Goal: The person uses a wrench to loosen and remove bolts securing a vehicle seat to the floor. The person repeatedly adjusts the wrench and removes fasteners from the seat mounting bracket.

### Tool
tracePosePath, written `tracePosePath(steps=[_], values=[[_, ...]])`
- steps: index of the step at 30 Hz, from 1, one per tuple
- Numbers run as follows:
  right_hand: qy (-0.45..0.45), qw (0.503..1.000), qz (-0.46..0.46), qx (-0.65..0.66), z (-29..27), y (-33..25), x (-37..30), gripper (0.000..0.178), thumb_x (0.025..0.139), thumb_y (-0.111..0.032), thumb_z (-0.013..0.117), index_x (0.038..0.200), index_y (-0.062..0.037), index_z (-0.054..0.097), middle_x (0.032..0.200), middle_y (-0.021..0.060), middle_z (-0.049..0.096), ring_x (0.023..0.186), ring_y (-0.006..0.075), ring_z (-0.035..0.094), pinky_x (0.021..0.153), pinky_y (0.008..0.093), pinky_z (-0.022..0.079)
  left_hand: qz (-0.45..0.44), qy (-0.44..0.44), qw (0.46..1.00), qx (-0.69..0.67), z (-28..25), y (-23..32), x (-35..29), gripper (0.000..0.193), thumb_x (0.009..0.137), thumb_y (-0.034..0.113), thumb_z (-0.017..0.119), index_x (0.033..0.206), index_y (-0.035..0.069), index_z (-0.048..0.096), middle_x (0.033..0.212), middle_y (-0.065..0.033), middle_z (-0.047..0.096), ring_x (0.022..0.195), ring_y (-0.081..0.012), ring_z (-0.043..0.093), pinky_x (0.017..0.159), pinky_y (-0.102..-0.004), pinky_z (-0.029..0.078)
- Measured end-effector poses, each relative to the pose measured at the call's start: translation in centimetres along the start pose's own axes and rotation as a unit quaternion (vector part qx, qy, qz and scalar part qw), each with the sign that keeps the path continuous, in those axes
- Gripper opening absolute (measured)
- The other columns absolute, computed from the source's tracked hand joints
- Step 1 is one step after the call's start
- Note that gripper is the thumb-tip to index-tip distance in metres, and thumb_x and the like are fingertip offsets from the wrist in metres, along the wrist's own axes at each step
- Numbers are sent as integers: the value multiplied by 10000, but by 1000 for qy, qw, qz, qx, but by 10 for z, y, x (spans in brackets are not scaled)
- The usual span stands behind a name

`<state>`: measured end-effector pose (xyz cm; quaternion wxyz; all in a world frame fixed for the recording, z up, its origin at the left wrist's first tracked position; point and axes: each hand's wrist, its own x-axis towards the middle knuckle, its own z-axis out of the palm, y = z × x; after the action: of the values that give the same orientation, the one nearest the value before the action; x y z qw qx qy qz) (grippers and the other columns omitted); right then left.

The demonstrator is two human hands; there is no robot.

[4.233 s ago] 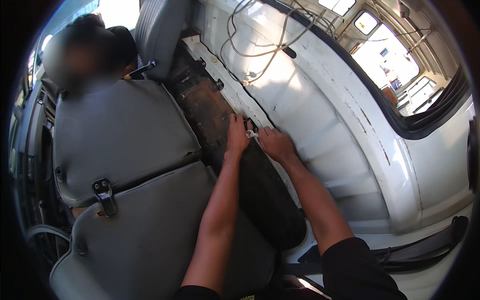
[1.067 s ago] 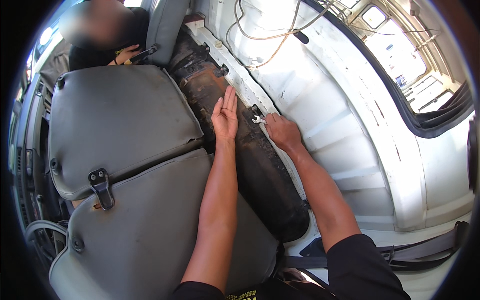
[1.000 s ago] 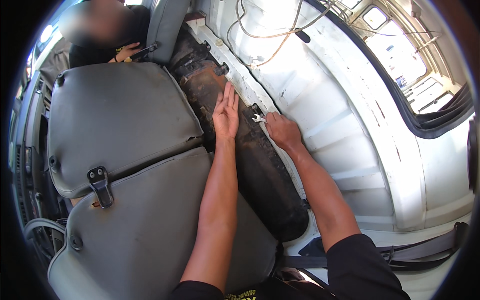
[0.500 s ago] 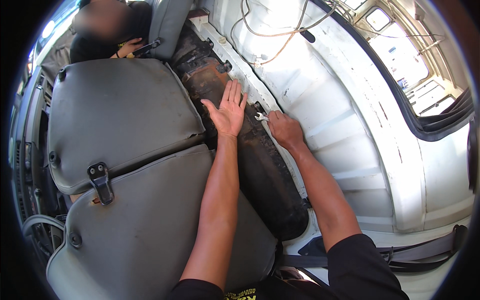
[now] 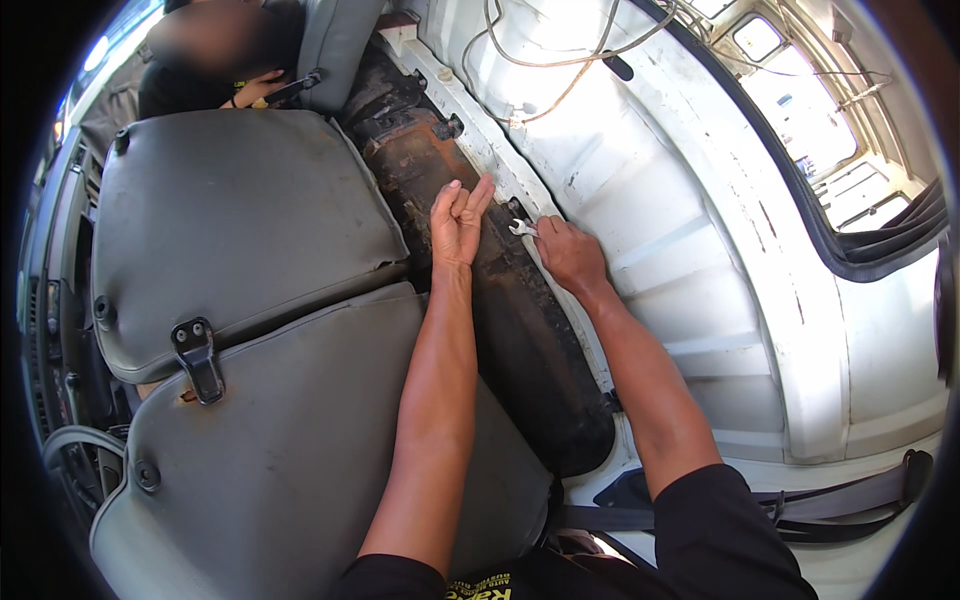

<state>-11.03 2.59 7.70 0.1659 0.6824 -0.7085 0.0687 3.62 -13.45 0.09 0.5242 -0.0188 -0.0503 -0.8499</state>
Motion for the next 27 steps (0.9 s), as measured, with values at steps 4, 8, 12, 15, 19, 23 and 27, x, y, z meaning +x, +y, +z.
tracePosePath(steps=[4,8,12,15,19,23,27], values=[[3,1000,-3,10,0,-1,1,138,1073,-245,665,1056,-125,599,954,89,672,856,315,745,720,480,604,15,-4,1000,10,-6,0,2,343,1118,105,628,800,107,500,712,30,368,1392,-492,670,1314,-625,433],[-7,1000,4,6,2,-2,1,134,1072,-245,664,1064,-128,601,959,87,672,870,315,746,724,482,604,21,-38,999,-26,-6,3,6,238,1141,104,593,907,63,575,967,-96,676,1534,-483,548,1341,-598,404],[-12,1000,7,5,0,0,-1,133,1071,-247,666,1072,-130,602,963,84,673,883,311,747,727,482,605,-3,-24,1000,16,6,-1,3,128,1160,100,560,1098,12,629,1645,-292,512,1660,-433,374,1384,-539,343],[-9,1000,6,6,1,-2,0,136,1069,-248,669,1074,-129,603,965,82,674,886,309,749,728,482,605,-1,-38,999,7,5,3,4,140,1157,85,549,1228,-13,619,1803,-307,308,1694,-400,314,1400,-504,309],[-5,1000,6,-1,2,3,-1,136,1067,-248,669,1068,-128,604,970,83,676,887,310,750,730,484,606,2,-52,999,12,6,-5,1,492,1097,-26,521,1580,-81,449,1835,-270,262,1728,-356,232,1419,-479,242],[-13,1000,8,2,1,2,1,130,1072,-246,658,1062,-127,608,966,87,683,885,314,752,731,490,607,-19,-83,996,24,-1,-2,5,846,1011,-111,480,1785,-47,146,1872,-233,175,1751,-316,158,1429,-473,178],[-12,1000,5,-24,8,5,-1,138,1084,-258,647,1039,-136,601,953,75,687,867,291,760,707,468,620,-6,-87,996,32,-9,-1,9,828,994,-94,475,1781,-21,231,1864,-195,250,1739,-306,224,1417,-455,213]])
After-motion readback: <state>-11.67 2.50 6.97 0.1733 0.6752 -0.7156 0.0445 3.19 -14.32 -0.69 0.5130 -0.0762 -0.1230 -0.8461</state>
